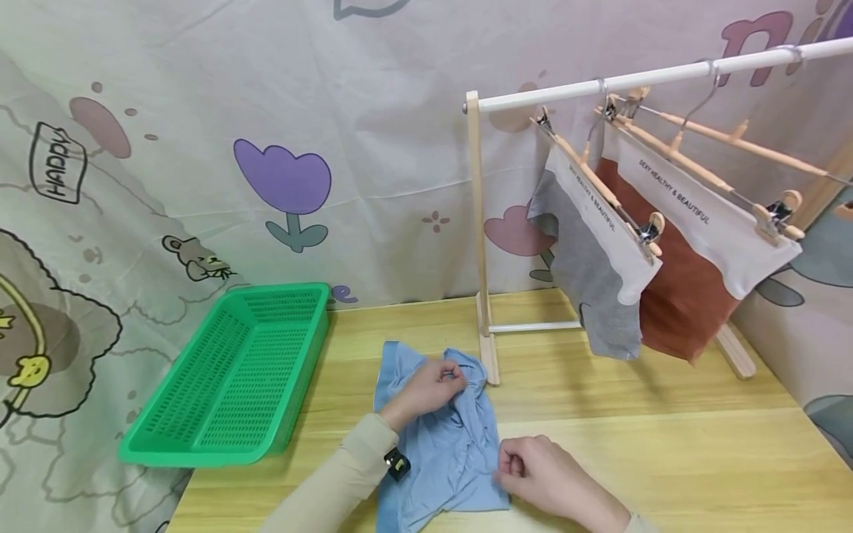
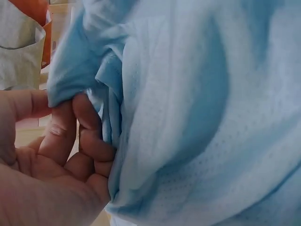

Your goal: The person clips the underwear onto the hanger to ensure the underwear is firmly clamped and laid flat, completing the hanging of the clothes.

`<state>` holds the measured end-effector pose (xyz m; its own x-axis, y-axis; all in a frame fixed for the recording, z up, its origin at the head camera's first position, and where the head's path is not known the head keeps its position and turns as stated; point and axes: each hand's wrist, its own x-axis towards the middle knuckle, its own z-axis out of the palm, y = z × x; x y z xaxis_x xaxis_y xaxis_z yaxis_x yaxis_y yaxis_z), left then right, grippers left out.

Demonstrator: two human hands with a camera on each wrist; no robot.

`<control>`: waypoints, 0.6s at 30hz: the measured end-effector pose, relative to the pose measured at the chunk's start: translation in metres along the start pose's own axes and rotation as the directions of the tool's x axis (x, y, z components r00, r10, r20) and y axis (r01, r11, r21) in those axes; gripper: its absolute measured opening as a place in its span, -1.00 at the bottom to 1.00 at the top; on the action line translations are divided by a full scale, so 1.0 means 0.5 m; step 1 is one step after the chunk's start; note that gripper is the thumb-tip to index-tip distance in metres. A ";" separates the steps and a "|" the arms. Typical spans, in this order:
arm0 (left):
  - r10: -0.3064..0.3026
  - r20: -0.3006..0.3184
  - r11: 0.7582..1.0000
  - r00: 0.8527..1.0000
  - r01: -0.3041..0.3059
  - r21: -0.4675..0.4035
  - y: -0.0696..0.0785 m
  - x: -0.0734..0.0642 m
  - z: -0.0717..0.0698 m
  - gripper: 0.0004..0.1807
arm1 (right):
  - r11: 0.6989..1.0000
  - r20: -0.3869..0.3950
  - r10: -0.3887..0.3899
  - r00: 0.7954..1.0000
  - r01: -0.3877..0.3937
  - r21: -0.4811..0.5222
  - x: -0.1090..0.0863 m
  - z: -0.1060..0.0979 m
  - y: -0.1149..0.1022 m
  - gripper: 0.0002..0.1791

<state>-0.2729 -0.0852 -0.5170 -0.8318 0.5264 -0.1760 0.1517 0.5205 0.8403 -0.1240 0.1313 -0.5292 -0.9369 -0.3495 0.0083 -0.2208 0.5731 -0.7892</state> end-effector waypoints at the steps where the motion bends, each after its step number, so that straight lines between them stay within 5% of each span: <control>1: 0.000 -0.001 1.000 1.000 0.000 0.009 -0.002 0.002 0.000 -0.82 | 1.000 -0.012 -0.003 1.000 0.004 0.018 0.008 -0.002 0.003 -0.75; 8: 0.027 0.034 0.999 0.999 -0.028 0.017 -0.007 0.005 -0.009 -0.77 | 0.995 -0.123 0.077 0.989 -0.067 0.079 0.088 -0.009 0.018 -0.88; 13: 0.040 0.065 0.999 0.997 -0.039 -0.015 -0.005 0.003 -0.013 -0.72 | 0.985 -0.189 0.160 0.969 -0.145 0.091 0.126 0.003 0.030 -0.78; 18: 0.086 0.101 0.988 0.991 -0.072 -0.134 -0.009 0.003 -0.019 -0.73 | 0.974 -0.162 0.191 0.968 -0.167 0.152 0.139 0.001 0.034 -0.58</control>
<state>-0.2798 -0.0931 -0.5160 -0.7575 0.6343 -0.1544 0.1383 0.3870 0.9117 -0.1926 0.1163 -0.5422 -0.9931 -0.1092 -0.0435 -0.0176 0.5040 -0.8635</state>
